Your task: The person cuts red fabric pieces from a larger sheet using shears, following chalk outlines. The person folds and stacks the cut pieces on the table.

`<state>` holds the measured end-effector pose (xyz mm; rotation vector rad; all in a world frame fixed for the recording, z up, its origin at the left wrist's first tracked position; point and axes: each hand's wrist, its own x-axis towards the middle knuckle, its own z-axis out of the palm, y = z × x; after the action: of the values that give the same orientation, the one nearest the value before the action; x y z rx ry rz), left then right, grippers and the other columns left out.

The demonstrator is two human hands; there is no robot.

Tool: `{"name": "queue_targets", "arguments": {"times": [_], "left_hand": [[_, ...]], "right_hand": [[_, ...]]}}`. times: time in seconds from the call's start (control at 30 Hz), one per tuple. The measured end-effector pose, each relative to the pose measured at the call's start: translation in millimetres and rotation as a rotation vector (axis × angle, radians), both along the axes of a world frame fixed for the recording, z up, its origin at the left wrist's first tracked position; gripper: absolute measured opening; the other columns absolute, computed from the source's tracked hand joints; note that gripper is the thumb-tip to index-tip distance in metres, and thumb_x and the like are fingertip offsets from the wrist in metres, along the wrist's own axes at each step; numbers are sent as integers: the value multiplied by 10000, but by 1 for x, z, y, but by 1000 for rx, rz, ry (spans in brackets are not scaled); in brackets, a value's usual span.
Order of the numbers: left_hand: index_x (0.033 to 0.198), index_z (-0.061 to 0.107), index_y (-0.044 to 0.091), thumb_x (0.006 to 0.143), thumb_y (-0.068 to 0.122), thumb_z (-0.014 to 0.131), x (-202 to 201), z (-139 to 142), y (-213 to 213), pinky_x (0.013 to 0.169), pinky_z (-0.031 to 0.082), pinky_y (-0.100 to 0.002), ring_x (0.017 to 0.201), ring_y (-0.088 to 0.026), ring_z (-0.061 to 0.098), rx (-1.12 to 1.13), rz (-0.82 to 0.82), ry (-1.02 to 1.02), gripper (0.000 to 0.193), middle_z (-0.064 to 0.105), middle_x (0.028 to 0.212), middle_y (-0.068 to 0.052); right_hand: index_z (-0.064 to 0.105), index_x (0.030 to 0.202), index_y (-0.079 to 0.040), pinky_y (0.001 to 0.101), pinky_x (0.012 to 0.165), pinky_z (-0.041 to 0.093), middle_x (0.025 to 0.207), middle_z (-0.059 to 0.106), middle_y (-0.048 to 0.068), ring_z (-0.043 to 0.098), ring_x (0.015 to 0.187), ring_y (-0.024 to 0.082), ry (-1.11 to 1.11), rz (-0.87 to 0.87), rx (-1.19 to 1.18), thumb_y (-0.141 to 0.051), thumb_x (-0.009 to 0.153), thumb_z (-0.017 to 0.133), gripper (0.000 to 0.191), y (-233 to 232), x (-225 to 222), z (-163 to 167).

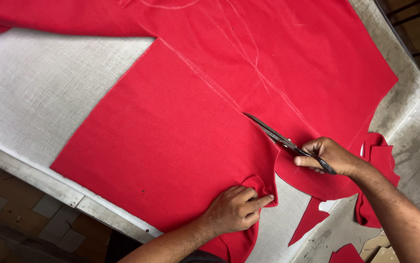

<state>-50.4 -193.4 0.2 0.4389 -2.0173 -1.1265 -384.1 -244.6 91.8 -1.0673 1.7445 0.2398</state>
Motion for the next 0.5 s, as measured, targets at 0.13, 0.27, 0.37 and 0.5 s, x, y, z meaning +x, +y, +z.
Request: {"name": "queue_targets", "arguments": {"times": [0.13, 0.27, 0.37, 0.5], "left_hand": [[1277, 724, 92, 859, 35, 723, 1, 0, 0, 707, 545, -346, 729, -176, 575, 3, -14, 5, 422, 516, 821, -33], [1282, 722, 93, 848, 43, 729, 2, -1, 0, 713, 546, -356, 738, -186, 580, 0, -19, 14, 437, 521, 829, -37], [1287, 721, 100, 853, 50, 731, 2, -3, 1, 726, 548, -360, 744, -190, 583, 13, -10, 24, 437, 528, 838, -35], [1294, 716, 106, 856, 61, 733, 3, -7, 2, 746, 555, -360, 756, -190, 585, 19, -5, 30, 441, 530, 849, -34]], "right_hand": [[716, 831, -114, 367, 569, 461, 617, 550, -5, 545, 603, 145, 44, 171, -18, -663, 837, 618, 557, -14, 11, -2], [701, 838, -114, 357, 593, 488, 646, 575, -35, 552, 644, 120, -14, 196, -102, -648, 846, 636, 537, -33, 29, -5], [668, 759, -61, 354, 518, 425, 576, 493, -15, 477, 548, 136, -32, 118, -77, -560, 871, 704, 512, -40, 39, -6], [698, 658, -33, 323, 425, 449, 488, 552, 12, 543, 438, 135, 33, 7, -53, -474, 845, 756, 482, -39, 46, -7]]}}
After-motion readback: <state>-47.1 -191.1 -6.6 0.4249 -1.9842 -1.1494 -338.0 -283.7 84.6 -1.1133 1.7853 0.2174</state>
